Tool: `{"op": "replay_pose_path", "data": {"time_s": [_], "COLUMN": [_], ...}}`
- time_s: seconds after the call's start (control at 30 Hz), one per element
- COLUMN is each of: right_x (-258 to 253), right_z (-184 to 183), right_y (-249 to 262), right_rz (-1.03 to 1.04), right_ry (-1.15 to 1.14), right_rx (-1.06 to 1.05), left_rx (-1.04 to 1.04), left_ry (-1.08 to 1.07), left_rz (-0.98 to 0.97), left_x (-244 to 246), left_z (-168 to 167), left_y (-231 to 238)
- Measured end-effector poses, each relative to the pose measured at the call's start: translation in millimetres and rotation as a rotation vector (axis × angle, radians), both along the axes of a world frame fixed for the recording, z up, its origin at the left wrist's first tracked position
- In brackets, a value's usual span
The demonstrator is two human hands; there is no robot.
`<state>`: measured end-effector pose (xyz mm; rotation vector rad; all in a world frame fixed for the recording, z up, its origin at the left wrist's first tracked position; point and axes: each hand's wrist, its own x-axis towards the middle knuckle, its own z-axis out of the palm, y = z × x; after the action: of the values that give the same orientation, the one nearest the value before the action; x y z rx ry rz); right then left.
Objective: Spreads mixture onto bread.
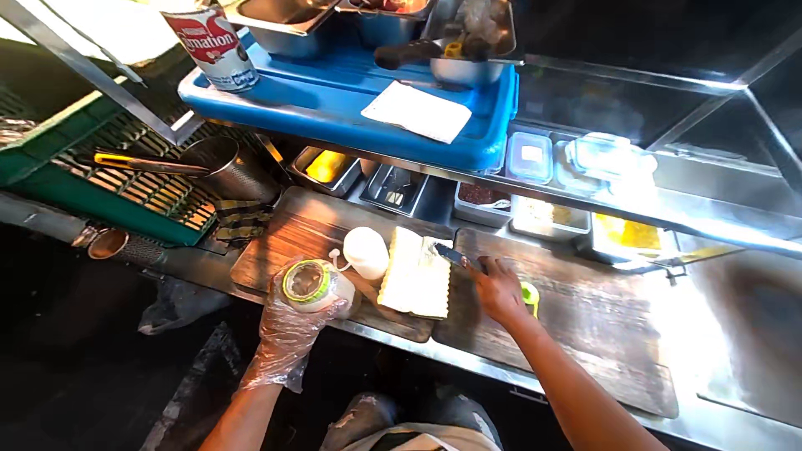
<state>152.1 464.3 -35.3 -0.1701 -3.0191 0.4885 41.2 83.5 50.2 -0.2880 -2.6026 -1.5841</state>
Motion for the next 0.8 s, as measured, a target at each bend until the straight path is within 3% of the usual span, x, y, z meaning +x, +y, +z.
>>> {"op": "replay_pose_path", "data": {"time_s": [0.1, 0.2, 0.3, 0.43, 0.67, 0.8], "right_x": [15.3, -2.4, -11.8, 23.6, 10.4, -15.8], "right_z": [21.3, 17.4, 11.8, 30.6, 17.3, 13.0], "right_y": [-3.0, -9.2, -19.5, -26.6, 48.5, 43.2], "right_rz": [-0.054, -0.077, -0.019, 0.004, 0.159, 0.323], "right_ry": [-0.044, 0.005, -0.028, -0.086, 0.174, 0.206], "right_rx": [-0.11, -0.204, -0.169, -0.153, 0.158, 0.142], "left_rx": [-0.014, 0.036, 0.11, 0.216, 0.176, 0.195], "left_ry": [-0.034, -0.075, -0.136, -0.218, -0.283, -0.397], "left_rz": [0.038, 0.061, 0.116, 0.153, 0.274, 0.392], "left_x": [5.2, 14.3, 25.8, 38.2, 87.9, 117.3], "left_z": [2.1, -2.4, -2.2, 7.1, -14.9, -30.5], "left_y": [3.1, 4.7, 8.8, 5.4, -26.9, -32.4]}}
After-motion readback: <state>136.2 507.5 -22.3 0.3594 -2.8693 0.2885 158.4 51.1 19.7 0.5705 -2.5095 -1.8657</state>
